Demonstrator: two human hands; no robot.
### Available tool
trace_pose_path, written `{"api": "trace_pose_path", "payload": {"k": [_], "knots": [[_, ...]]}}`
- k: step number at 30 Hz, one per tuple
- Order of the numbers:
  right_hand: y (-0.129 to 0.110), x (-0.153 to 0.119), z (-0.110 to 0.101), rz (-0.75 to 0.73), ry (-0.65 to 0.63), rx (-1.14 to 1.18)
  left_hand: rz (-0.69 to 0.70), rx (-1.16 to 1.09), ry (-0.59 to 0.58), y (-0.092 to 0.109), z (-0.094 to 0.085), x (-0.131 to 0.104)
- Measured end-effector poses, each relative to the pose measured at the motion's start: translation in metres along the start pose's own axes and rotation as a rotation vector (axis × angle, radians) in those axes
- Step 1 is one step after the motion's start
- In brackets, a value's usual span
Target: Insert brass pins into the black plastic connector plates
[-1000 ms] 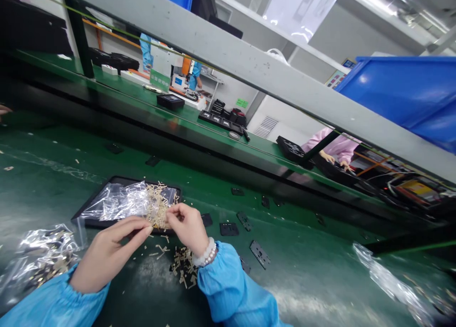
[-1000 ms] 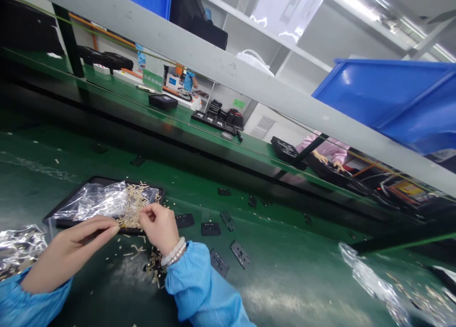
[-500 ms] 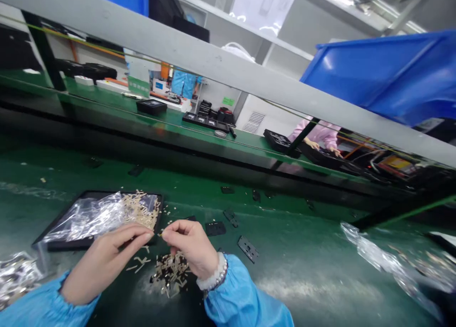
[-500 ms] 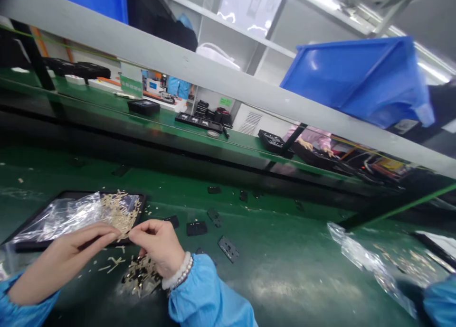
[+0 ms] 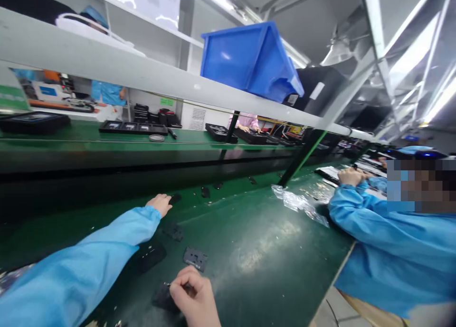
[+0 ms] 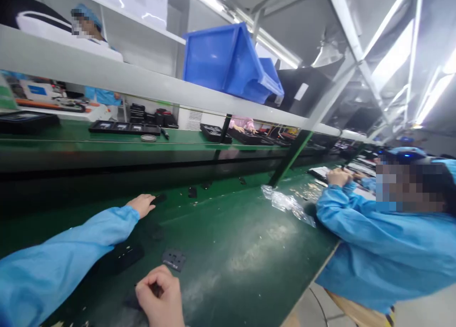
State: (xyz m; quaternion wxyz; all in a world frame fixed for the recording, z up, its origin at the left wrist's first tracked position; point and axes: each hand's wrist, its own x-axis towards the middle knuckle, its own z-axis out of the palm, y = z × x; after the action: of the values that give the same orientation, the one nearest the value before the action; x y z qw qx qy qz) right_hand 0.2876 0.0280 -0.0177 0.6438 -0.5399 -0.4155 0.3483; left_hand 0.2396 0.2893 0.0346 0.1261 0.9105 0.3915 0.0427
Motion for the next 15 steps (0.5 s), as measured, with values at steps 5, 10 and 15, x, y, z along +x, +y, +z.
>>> {"api": "trace_pose_path", "payload": {"k": [5, 10, 15], "knots": [[0.009, 0.006, 0.004, -0.061, 0.127, -0.01, -0.009, 0.024, 0.011, 0.003, 0.017, 0.03], [-0.022, 0.01, -0.004, 0.027, 0.159, 0.067, 0.031, 0.011, -0.055, -0.007, -0.012, 0.015], [-0.05, 0.002, 0.001, 0.184, 0.077, 0.519, 0.194, -0.104, -0.083, -0.008, -0.038, -0.099]]}}
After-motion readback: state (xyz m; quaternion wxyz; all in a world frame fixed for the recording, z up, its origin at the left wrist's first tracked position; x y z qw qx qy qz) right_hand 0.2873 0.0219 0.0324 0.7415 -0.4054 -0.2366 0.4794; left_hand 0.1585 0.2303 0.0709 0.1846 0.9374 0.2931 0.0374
